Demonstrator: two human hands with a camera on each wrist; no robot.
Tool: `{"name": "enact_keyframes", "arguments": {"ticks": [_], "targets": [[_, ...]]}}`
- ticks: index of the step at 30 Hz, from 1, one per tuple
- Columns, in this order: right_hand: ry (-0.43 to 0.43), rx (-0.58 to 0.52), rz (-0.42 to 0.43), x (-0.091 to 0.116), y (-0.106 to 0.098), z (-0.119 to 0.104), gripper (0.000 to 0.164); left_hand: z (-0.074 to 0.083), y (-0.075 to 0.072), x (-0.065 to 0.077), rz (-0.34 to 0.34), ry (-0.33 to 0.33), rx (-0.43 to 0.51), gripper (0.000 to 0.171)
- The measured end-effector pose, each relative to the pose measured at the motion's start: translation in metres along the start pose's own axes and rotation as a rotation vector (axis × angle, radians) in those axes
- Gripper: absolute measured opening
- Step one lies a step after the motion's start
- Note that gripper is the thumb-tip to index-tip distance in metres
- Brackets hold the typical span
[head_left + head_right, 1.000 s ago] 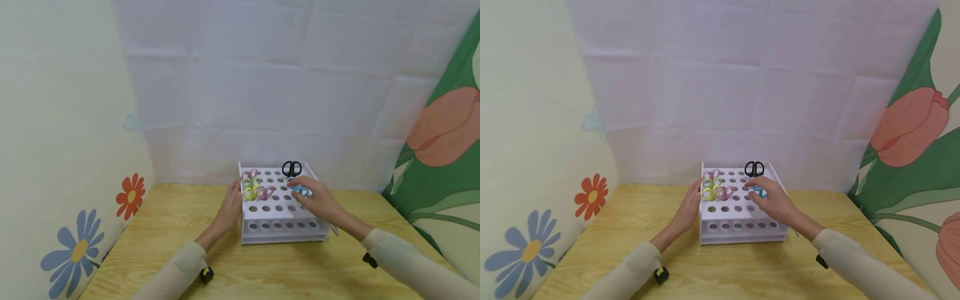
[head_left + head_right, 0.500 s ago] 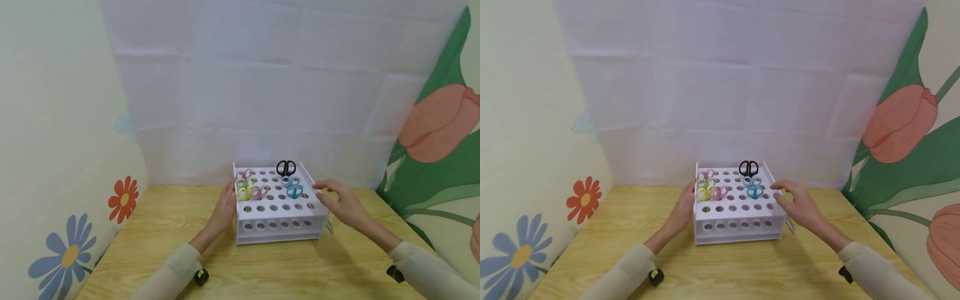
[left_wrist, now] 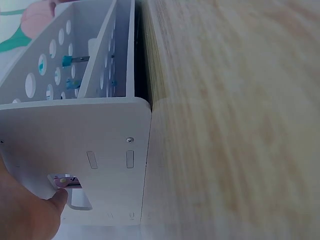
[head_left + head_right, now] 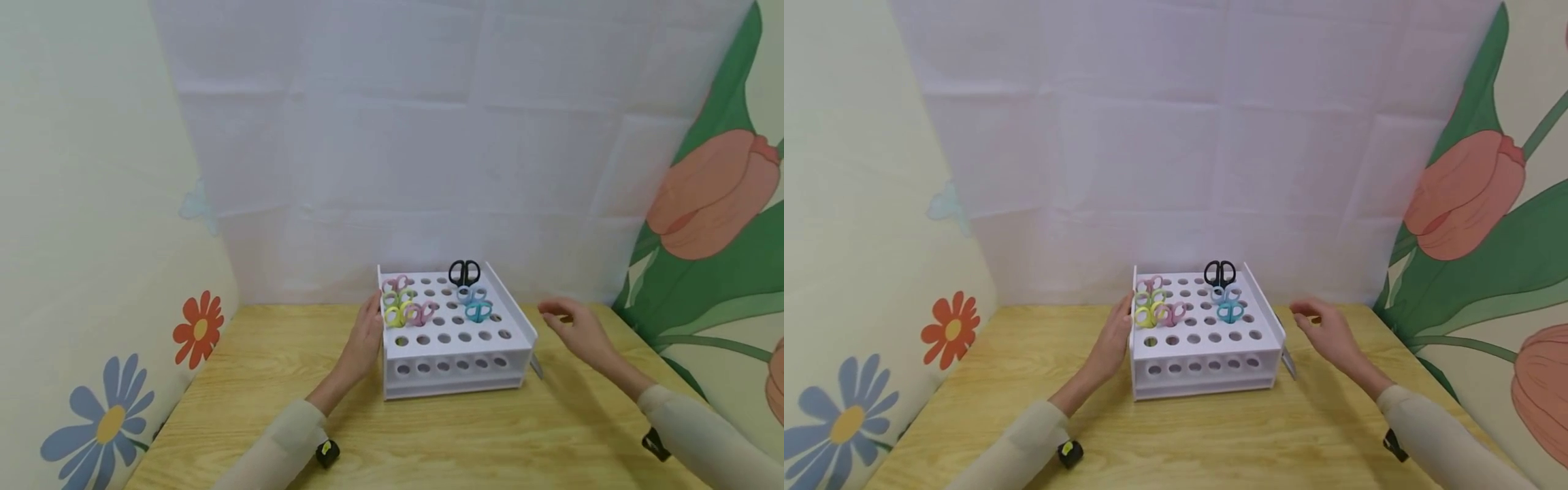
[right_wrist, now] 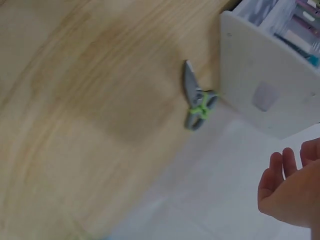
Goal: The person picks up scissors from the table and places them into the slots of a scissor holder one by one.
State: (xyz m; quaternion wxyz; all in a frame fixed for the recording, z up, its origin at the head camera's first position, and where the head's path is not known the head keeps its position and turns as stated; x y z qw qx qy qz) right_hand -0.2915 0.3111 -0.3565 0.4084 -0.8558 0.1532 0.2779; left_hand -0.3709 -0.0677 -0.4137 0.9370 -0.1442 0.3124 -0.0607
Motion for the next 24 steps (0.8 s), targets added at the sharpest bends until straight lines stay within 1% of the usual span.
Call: {"name": "enact_keyframes", "arguments": {"ticks": [5,6,8,10,13,15,17,19,24], "targets": [[0.184,-0.032,-0.064,0.001,0.013,0.040,0.025,0.000,-0.001,0.000,0.007,-0.008,0.012,0.055],[0.211,-0.036,-0.073,0.002,0.016,0.046,0.026,0.000,-0.002,-0.001,0.007,-0.022,0.024,0.055],[0.246,-0.042,-0.086,0.003,0.021,0.056,0.028,-0.002,-0.002,-0.002,0.001,-0.086,0.073,0.055],[0.266,-0.048,-0.094,0.005,0.024,0.064,0.029,-0.005,-0.003,-0.004,-0.004,-0.175,0.174,0.056],[0.271,-0.044,-0.091,0.006,0.025,0.072,0.028,-0.006,-0.005,-0.008,-0.002,-0.303,0.367,0.060],[0.263,-0.044,-0.089,0.005,0.027,0.075,0.028,-0.006,-0.006,-0.010,0.005,-0.349,0.471,0.062],[0.256,-0.044,-0.087,0.004,0.029,0.077,0.027,-0.006,-0.008,-0.011,0.013,-0.382,0.516,0.064],[0.255,-0.050,-0.093,0.004,0.032,0.079,0.027,-0.007,-0.010,-0.011,0.033,-0.405,0.534,0.064],[0.293,-0.064,-0.128,0.004,0.042,0.085,0.029,-0.009,-0.014,-0.012,0.075,-0.435,0.531,0.061]]}}
Point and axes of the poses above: each hand's wrist, its own x-axis away from the middle knuckle, its own y-axis out of the palm, z = x × y, the point moved 9 cm from there along -x, towards the middle knuckle, and after that the axes turned 7 degrees about z, right-handed, at the moved point
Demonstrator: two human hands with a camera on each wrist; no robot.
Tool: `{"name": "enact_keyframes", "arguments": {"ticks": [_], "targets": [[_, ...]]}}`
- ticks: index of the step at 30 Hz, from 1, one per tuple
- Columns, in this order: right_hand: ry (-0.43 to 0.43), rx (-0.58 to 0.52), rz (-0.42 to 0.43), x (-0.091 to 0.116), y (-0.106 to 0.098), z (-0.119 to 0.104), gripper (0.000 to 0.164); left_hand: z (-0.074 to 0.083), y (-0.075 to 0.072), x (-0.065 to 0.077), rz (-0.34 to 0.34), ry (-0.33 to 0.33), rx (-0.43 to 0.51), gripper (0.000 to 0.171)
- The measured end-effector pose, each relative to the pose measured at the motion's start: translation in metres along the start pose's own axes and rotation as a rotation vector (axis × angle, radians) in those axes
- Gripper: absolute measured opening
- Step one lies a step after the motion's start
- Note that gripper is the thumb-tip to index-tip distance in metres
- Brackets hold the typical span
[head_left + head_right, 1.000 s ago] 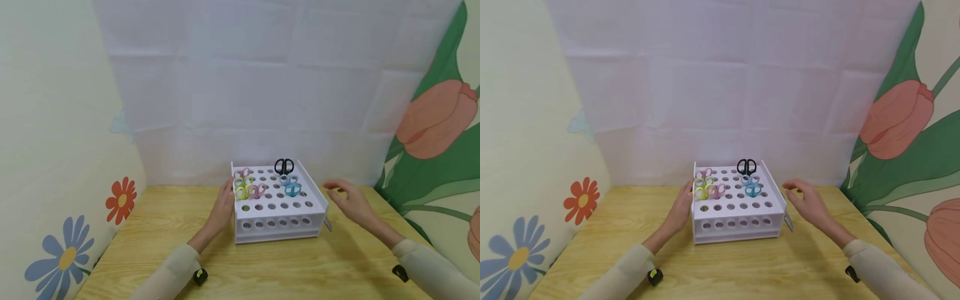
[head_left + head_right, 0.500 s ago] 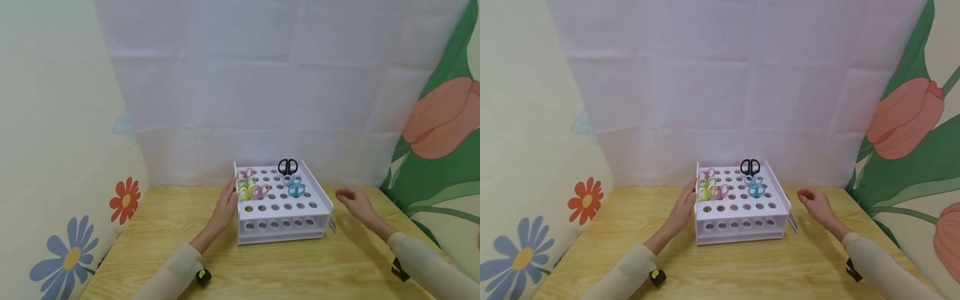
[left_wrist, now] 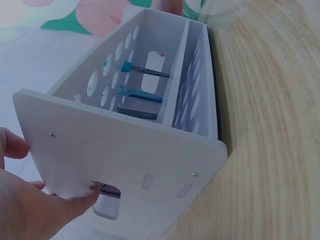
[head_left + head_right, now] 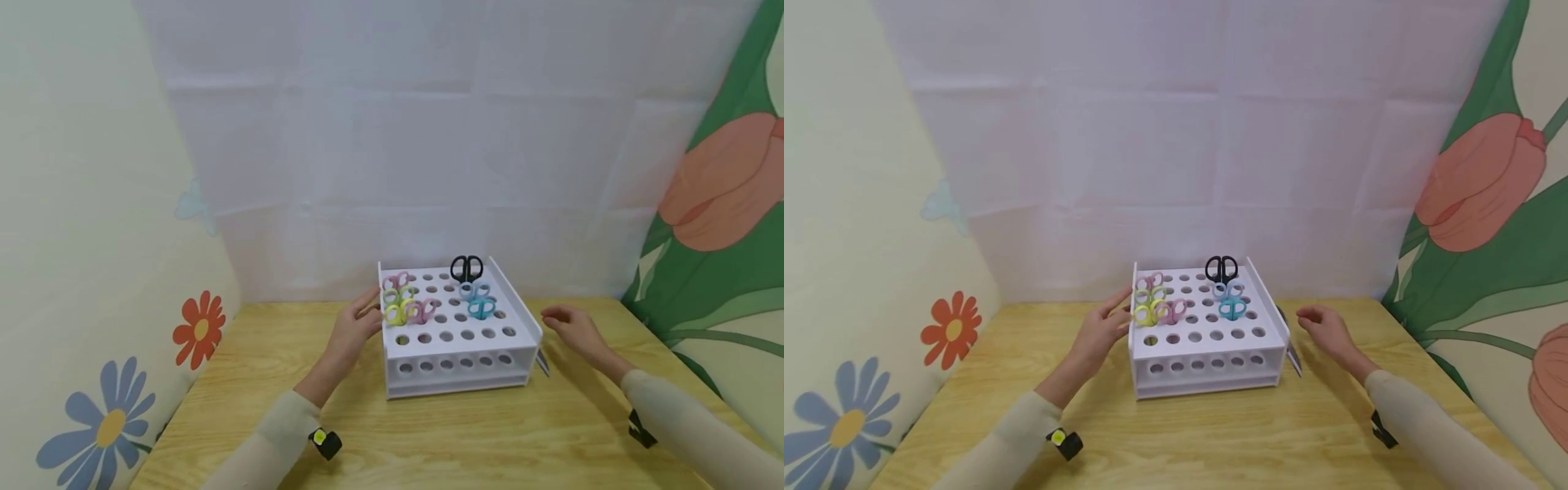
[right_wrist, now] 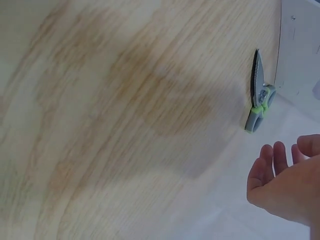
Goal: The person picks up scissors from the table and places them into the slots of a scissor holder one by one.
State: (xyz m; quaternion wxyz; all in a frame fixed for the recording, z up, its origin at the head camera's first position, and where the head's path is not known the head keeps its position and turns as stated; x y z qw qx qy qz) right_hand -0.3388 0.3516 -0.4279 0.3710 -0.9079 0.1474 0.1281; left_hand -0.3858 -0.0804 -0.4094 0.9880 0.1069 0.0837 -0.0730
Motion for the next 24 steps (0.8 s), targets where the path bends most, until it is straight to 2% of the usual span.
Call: {"name": "enact_keyframes", "arguments": {"ticks": [6,16,24], "targets": [[-0.037,0.021,-0.013,-0.007,0.001,0.008,0.024,0.003,0.000,-0.001,0.035,-0.030,-0.028,0.059],[0.100,0.002,-0.096,-0.019,0.013,0.038,0.031,0.005,-0.002,0.001,0.086,-0.030,-0.084,0.061],[0.110,0.085,-0.104,-0.038,0.021,0.050,0.036,0.005,0.001,-0.004,0.130,-0.020,-0.151,0.057]]}}
Point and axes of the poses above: each hand's wrist, its own x-axis away from the middle knuckle, its own y-axis out of the palm, z = x × y, the point moved 9 cm from there along -x, towards the middle knuckle, and after that the axes turned 7 degrees about z, right-handed, at the moved point
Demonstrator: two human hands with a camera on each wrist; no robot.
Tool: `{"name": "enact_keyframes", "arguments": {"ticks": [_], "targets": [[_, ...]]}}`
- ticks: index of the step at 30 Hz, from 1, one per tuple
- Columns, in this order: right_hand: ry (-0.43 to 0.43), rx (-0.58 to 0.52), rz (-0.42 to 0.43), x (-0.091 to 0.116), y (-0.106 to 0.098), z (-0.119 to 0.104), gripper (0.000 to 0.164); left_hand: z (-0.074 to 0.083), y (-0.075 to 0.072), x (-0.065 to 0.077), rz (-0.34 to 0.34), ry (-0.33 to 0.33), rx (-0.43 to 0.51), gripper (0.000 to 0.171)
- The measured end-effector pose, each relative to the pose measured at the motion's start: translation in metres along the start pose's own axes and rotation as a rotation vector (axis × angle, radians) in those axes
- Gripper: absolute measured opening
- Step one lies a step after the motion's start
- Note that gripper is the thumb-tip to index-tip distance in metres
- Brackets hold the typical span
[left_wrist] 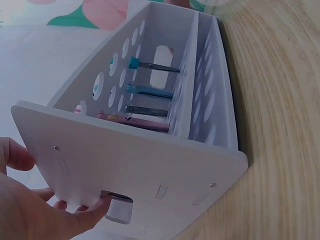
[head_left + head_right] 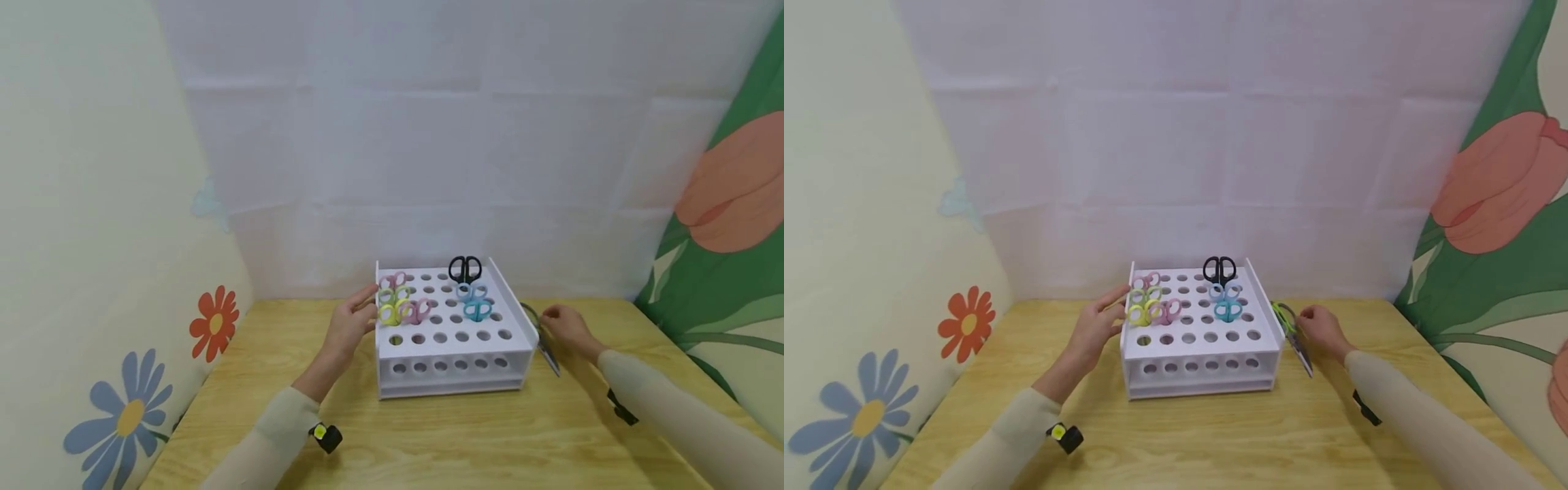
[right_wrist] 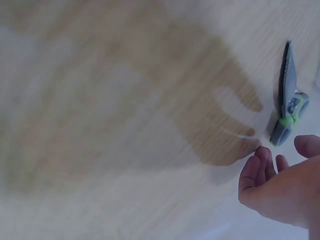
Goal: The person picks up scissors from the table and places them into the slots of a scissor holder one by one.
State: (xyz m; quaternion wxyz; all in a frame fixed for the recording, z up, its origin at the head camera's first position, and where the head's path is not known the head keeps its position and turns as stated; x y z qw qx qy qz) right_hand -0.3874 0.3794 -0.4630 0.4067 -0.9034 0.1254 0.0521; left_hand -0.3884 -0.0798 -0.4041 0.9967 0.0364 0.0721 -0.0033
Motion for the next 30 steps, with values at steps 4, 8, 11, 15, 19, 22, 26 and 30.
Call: {"name": "enact_keyframes", "arguments": {"ticks": [4,8,11,15,19,22,26,30], "targets": [[-0.009,0.047,0.019,-0.010,0.001,0.000,0.039,0.005,0.004,-0.003,-0.006,0.018,-0.019,0.056],[-0.012,0.089,0.009,-0.019,0.007,-0.004,0.044,0.006,0.002,-0.005,0.006,0.013,-0.032,0.056],[-0.002,0.092,-0.017,-0.023,0.013,-0.008,0.043,0.007,-0.002,-0.005,0.033,0.002,-0.046,0.056],[0.050,0.073,-0.049,-0.027,0.019,-0.005,0.037,0.007,-0.003,-0.003,0.046,-0.002,-0.045,0.055],[0.069,0.073,-0.065,-0.032,0.024,0.001,0.034,0.007,-0.001,0.001,0.039,0.009,-0.046,0.055],[0.046,0.072,-0.074,-0.034,0.026,0.003,0.034,0.006,0.000,0.003,0.048,0.017,-0.061,0.056],[0.040,0.061,-0.104,-0.034,0.027,0.005,0.034,0.006,0.001,0.005,0.058,0.030,-0.060,0.056],[0.052,0.066,-0.119,-0.036,0.027,0.007,0.033,0.008,0.003,0.006,0.048,0.048,-0.046,0.057]]}}
Point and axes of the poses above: each hand's wrist, its own x-axis away from the middle knuckle, its own y-axis out of the palm, z = x × y, the point moved 9 cm from there along -x, towards the middle knuckle, and after that the axes turned 7 degrees about z, right-handed, at the moved point
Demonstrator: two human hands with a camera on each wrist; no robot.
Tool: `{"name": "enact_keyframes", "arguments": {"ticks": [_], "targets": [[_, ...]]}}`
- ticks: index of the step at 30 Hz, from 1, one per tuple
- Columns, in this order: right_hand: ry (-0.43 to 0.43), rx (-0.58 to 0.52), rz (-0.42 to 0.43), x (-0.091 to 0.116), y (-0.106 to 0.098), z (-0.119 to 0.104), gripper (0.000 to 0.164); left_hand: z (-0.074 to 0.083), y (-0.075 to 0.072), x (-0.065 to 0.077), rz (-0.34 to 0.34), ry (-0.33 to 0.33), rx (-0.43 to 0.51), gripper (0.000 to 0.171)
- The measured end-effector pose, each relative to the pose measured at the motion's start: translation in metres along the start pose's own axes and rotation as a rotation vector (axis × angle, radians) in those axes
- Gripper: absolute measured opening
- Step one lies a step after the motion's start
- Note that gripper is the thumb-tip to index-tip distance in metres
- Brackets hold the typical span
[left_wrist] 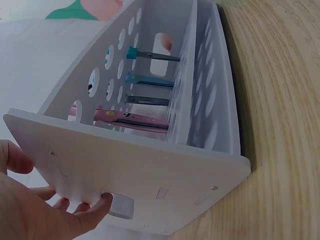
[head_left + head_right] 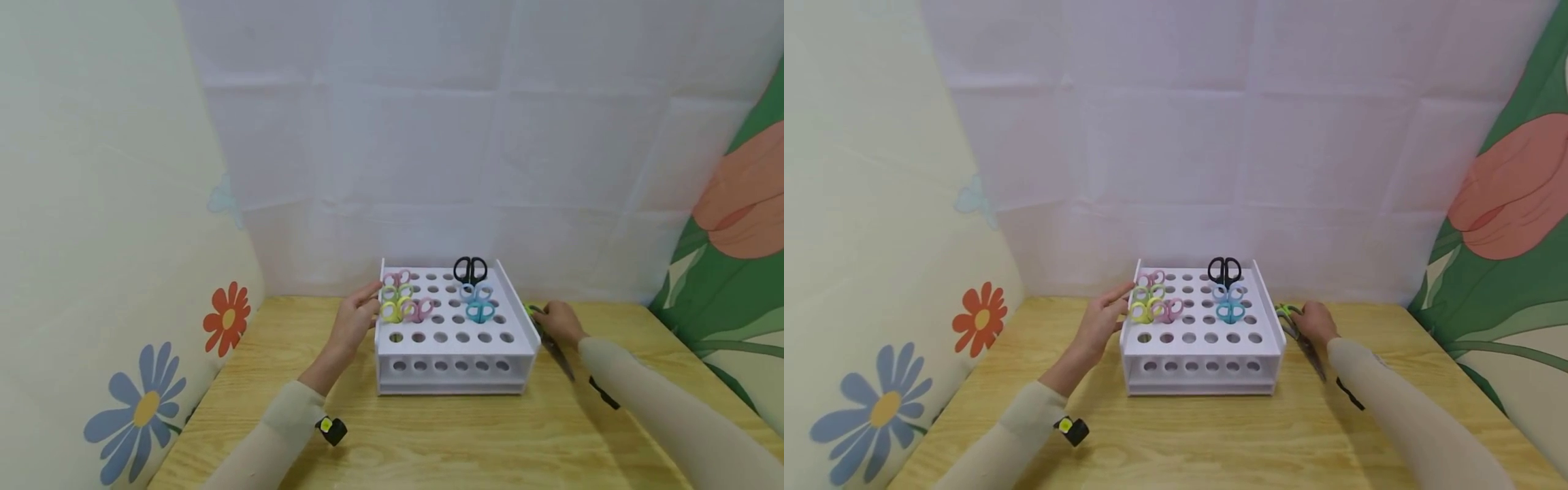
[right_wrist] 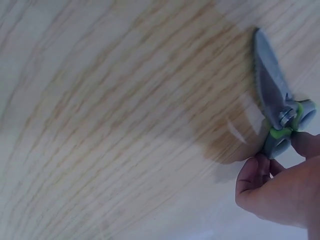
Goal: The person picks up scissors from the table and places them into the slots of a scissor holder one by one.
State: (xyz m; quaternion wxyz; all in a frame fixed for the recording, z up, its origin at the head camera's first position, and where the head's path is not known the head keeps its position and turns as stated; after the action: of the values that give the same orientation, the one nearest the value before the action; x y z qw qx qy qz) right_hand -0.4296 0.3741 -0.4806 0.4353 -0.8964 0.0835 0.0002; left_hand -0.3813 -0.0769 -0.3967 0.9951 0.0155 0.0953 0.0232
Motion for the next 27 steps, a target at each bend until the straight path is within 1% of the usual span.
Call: {"name": "enact_keyframes", "arguments": {"ticks": [5,10,15,21,27], "targets": [[0.027,-0.012,-0.022,-0.0013,0.0002,0.0021,0.032,0.0005,0.0005,0.0000,-0.003,0.010,-0.006,0.057],[0.025,-0.002,-0.042,-0.0008,-0.0017,0.0001,0.031,-0.0012,0.0019,-0.0002,-0.016,0.018,-0.006,0.057],[0.038,-0.016,-0.076,0.0001,-0.0034,-0.0009,0.028,-0.0012,0.0017,-0.0012,-0.012,0.029,-0.019,0.056],[0.082,-0.084,-0.090,-0.0041,-0.0036,0.0039,0.031,0.0007,0.0014,-0.0001,-0.015,0.031,-0.022,0.056],[0.123,-0.084,-0.104,-0.0070,-0.0071,0.0069,0.031,-0.0010,0.0010,-0.0011,-0.016,0.036,-0.023,0.056]]}}
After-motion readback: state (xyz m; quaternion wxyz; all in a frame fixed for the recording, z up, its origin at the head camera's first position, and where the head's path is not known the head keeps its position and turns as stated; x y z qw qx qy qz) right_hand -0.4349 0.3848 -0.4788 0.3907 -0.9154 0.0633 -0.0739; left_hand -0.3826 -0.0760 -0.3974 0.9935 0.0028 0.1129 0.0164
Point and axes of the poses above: each hand's wrist, its own x-axis away from the middle knuckle, its own y-axis out of the palm, z = x × y, the point moved 9 cm from there along -x, towards the middle knuckle, and after that the axes turned 7 degrees about z, right-handed, at the moved point
